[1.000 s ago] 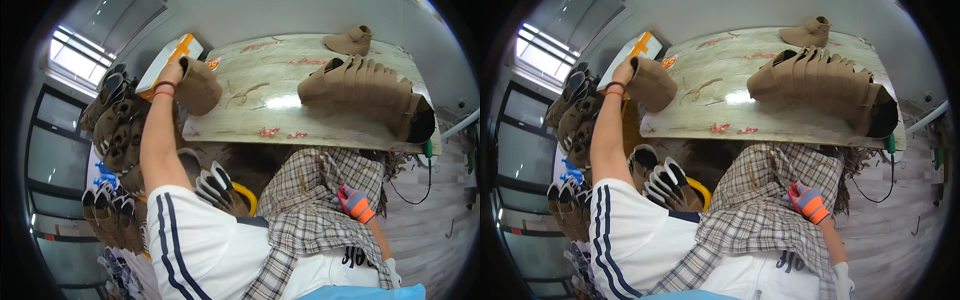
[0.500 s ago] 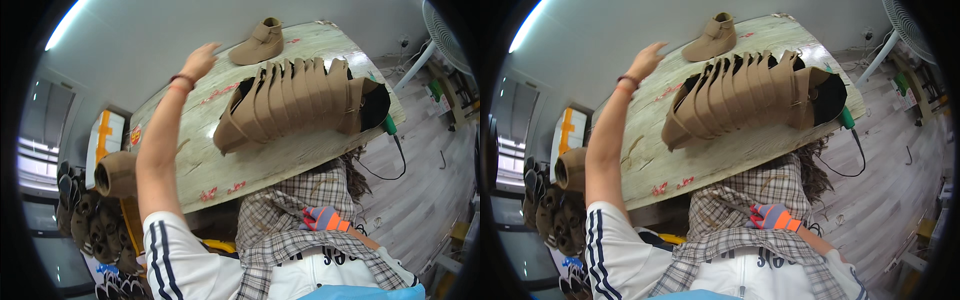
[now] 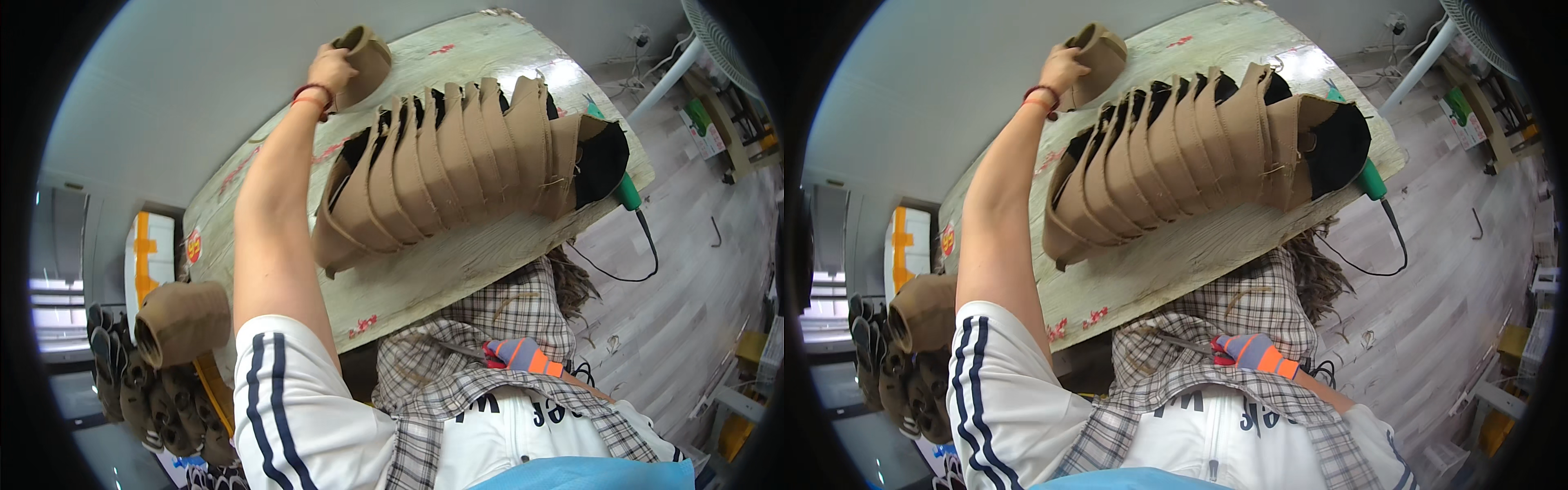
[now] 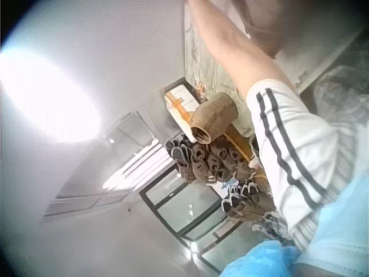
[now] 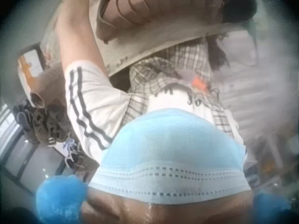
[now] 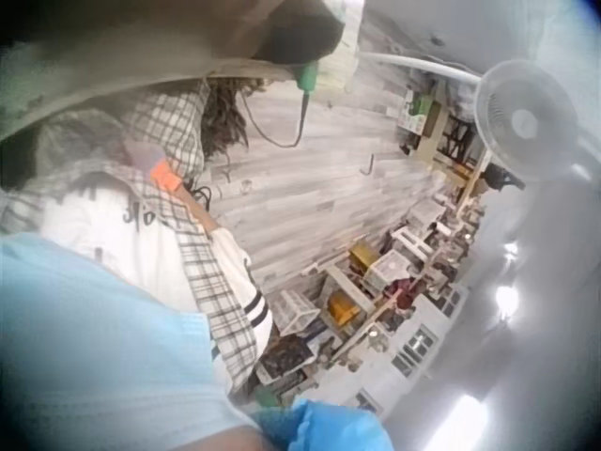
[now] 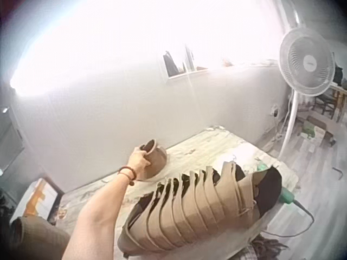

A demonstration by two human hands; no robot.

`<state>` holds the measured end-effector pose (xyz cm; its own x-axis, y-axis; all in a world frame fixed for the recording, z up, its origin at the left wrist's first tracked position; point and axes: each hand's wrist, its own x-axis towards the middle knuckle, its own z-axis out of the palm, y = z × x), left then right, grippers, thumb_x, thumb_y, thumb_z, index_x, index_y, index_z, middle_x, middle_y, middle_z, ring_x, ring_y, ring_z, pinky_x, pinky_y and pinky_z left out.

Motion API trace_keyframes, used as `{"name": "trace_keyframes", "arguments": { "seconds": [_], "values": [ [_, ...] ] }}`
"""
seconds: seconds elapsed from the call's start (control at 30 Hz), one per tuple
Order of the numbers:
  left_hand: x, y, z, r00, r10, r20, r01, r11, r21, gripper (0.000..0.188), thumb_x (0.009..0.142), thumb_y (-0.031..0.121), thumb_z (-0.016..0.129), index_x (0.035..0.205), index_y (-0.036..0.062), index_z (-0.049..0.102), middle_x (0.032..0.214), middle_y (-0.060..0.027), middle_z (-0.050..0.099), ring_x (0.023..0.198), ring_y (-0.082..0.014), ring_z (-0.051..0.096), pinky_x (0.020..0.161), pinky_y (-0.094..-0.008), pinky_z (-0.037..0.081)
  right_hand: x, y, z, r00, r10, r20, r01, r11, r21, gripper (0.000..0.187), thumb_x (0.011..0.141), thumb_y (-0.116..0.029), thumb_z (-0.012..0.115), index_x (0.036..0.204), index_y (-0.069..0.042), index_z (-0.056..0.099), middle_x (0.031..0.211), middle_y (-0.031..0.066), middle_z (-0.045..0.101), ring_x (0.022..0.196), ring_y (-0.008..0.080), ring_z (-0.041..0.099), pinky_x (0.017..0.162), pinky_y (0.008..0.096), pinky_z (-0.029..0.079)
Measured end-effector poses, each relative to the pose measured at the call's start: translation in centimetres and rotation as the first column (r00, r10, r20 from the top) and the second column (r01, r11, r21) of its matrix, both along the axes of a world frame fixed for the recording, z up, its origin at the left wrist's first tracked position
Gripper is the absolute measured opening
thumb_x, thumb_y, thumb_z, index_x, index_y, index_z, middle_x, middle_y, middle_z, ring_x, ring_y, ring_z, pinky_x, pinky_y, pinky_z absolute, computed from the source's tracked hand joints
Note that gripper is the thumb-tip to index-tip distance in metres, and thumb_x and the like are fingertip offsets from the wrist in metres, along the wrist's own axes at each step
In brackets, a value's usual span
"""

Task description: The person trims the edges of brown shoe uppers using scissors. They pick up each shoe part, cut along the inner edge, and place the trimmed pieces into a yellow crate. The process is repeated for multiple shoe parts.

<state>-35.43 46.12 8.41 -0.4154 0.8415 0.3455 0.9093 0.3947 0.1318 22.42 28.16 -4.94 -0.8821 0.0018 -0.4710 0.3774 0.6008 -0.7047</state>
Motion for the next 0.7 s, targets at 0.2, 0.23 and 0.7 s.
{"name": "trace_keyframes", "arguments": {
  "seconds": [0.2,0.23,0.7],
  "values": [
    [5.2,-26.3,11.8,0.514,-0.482,0.709,-0.215,0.728,0.651,0.027,0.093,0.011,0.056,0.115,-0.0048,0.057,0.116,-0.0121,0.058,0.093,-0.0199,0.063,0.085,-0.0318,0.051,0.1,-1.7,2.8,0.967,-0.22,-0.13,0.198,0.967,-0.163,0.025,0.084,-0.013,0.066,0.107,-0.005,0.06,0.089,0.0134,0.068,0.078,0.0252,0.068,0.063,0.0301,0.051],
    [7.5,-31.3,12.7,0.429,-0.571,0.7,-0.302,0.64,0.707,0.03,0.095,0.013,0.052,0.119,-0.0045,0.053,0.115,-0.0116,0.06,0.096,-0.0215,0.062,0.089,-0.0343,0.049,0.0,-1.9,3.0,0.967,-0.204,-0.153,0.192,0.977,-0.089,0.024,0.084,-0.013,0.066,0.106,-0.005,0.06,0.089,0.0132,0.068,0.078,0.0246,0.068,0.062,0.0299,0.051],
    [47.7,-51.7,-7.2,-0.319,-0.666,0.675,-0.882,0.469,0.046,0.06,0.098,0.055,0.029,0.126,0.0059,0.05,0.113,-0.0115,0.059,0.101,-0.0247,0.055,0.091,-0.0399,0.043,0.4,-2.0,7.9,0.771,-0.24,-0.59,0.401,0.903,0.158,0.035,0.079,-0.023,0.072,0.106,-0.005,0.059,0.096,0.0137,0.064,0.084,0.031,0.061,0.072,0.0359,0.049]
  ]
}}
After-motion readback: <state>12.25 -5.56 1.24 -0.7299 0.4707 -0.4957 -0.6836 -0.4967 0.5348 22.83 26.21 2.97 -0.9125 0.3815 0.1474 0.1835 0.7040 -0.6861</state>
